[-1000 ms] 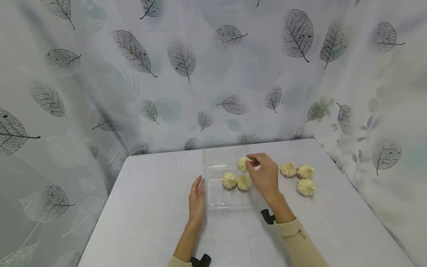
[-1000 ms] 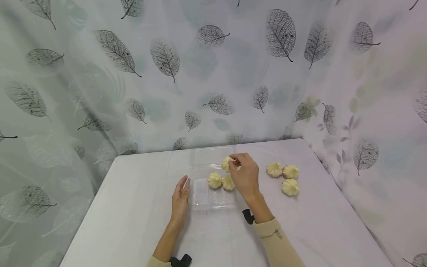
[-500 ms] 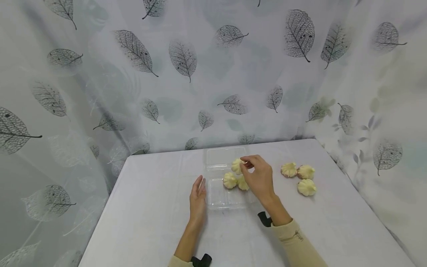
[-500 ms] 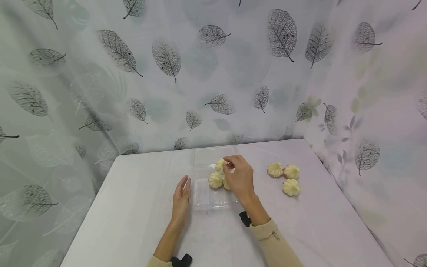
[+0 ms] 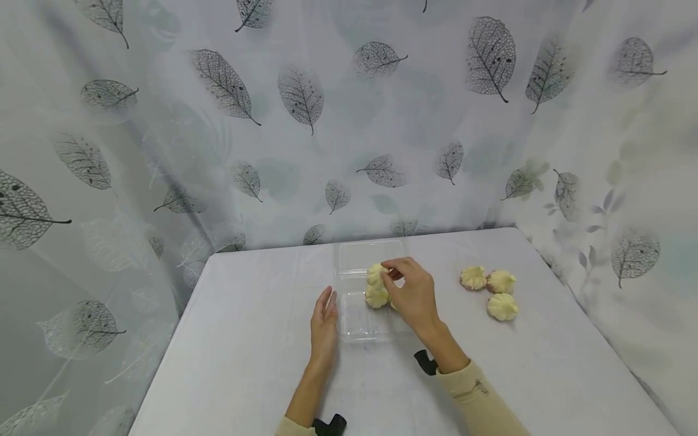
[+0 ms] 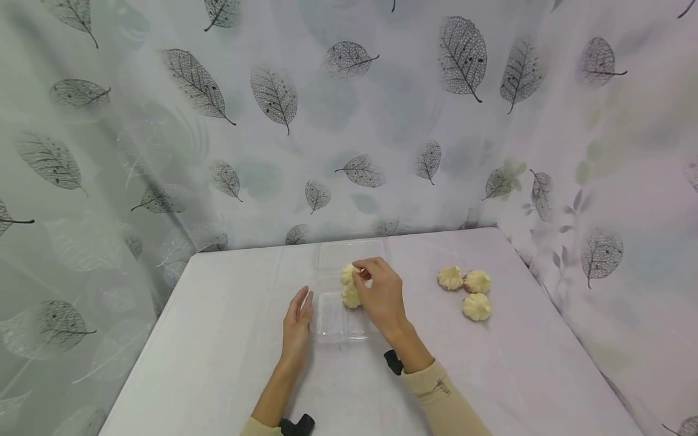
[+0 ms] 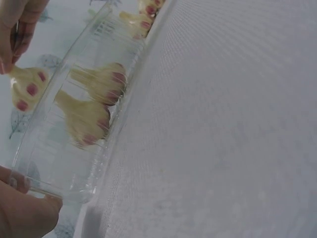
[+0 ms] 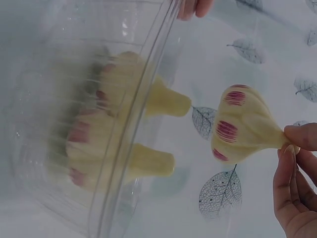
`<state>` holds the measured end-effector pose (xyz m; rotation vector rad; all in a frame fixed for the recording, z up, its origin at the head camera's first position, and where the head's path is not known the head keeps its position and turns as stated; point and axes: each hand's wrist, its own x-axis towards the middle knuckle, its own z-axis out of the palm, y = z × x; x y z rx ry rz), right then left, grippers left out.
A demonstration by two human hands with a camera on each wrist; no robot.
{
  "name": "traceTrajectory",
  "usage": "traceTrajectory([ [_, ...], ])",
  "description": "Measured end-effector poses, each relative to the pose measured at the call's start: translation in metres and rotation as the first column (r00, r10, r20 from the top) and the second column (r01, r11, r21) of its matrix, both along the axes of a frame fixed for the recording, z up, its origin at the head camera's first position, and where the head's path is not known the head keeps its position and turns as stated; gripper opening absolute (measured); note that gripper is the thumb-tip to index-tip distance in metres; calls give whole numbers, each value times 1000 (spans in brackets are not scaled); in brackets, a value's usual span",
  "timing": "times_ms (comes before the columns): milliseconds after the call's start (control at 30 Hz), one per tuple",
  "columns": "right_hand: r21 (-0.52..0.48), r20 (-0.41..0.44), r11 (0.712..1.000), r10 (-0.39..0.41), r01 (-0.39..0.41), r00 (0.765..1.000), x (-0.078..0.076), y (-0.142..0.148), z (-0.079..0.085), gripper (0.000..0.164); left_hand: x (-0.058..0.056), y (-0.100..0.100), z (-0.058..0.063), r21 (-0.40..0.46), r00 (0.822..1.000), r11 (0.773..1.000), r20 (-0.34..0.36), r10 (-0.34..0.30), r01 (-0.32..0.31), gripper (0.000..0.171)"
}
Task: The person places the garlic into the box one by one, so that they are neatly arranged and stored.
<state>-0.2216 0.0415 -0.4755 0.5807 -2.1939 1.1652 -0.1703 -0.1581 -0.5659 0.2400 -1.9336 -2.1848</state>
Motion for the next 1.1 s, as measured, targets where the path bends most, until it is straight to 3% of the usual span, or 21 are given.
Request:
traceTrajectory([
  [567, -9, -2, 996, 87, -87, 996, 7, -20, -4, 24, 1, 1, 1, -12, 1000, 1000, -8, -27, 27, 51],
  [1100, 32, 17, 995, 94, -95, 995, 4, -35, -17, 22, 1, 0, 1, -14, 1000, 1000, -10, -8, 8, 51],
])
